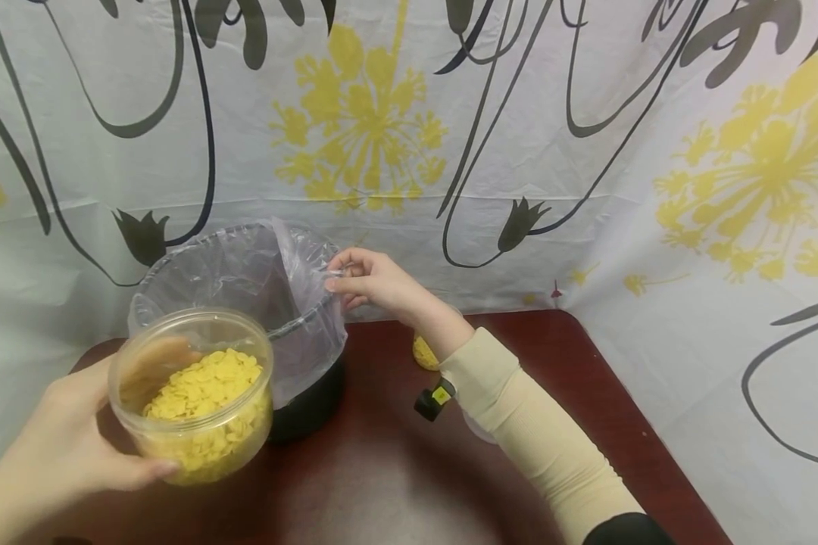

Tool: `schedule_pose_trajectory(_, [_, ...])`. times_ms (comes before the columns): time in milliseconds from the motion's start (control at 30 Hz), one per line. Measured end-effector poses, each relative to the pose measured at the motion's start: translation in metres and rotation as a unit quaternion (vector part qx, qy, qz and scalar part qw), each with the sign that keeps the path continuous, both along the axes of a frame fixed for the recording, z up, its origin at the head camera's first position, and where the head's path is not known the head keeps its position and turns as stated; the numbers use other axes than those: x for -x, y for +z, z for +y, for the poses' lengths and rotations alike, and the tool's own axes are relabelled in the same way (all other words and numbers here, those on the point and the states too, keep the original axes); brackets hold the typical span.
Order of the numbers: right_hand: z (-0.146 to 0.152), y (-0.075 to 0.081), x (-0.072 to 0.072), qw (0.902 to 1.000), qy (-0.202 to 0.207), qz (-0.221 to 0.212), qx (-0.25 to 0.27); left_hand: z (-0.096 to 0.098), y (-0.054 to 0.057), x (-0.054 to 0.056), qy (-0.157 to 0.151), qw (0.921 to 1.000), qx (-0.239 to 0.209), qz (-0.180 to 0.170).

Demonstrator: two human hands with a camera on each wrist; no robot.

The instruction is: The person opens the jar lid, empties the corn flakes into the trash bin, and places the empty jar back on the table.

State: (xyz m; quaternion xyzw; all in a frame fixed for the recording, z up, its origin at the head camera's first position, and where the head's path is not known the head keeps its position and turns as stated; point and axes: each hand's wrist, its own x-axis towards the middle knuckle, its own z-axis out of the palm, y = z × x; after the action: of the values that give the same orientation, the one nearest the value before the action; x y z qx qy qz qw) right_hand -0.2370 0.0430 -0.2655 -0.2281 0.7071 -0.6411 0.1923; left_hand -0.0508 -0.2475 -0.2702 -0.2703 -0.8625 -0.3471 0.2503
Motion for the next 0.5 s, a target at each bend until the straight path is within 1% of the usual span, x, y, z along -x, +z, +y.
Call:
schedule_pose_trajectory(67, [0.0,0.0,-0.001,1.0,-0.004,-0.008,0.004,-0.001,0.001,0.002,0.003,1.0,0.001,0.004])
schedule_pose_trajectory(133, [-0.001,0.001,-0.002,0.9999,-0.008,-0.011,0.008,-0.003,0.003,0.004,-0.001,0.9999,0.0,0.011])
schedule_pose_trajectory(200, [-0.001,0.001,-0.003,0.9998,-0.011,-0.014,0.01,-0.005,0.005,0.006,-0.008,0.9999,-0.003,0.009])
schedule_pose_trajectory(333, [-0.002,0.003,-0.005,0.9997,-0.014,-0.016,0.011,-0.009,0.006,0.01,-0.014,0.9996,-0.023,-0.008])
schedule_pose_trajectory(500, [-0.002,0.003,-0.005,0.9994,-0.017,-0.024,0.016,-0.017,0.007,0.016,-0.005,0.998,-0.053,-0.035])
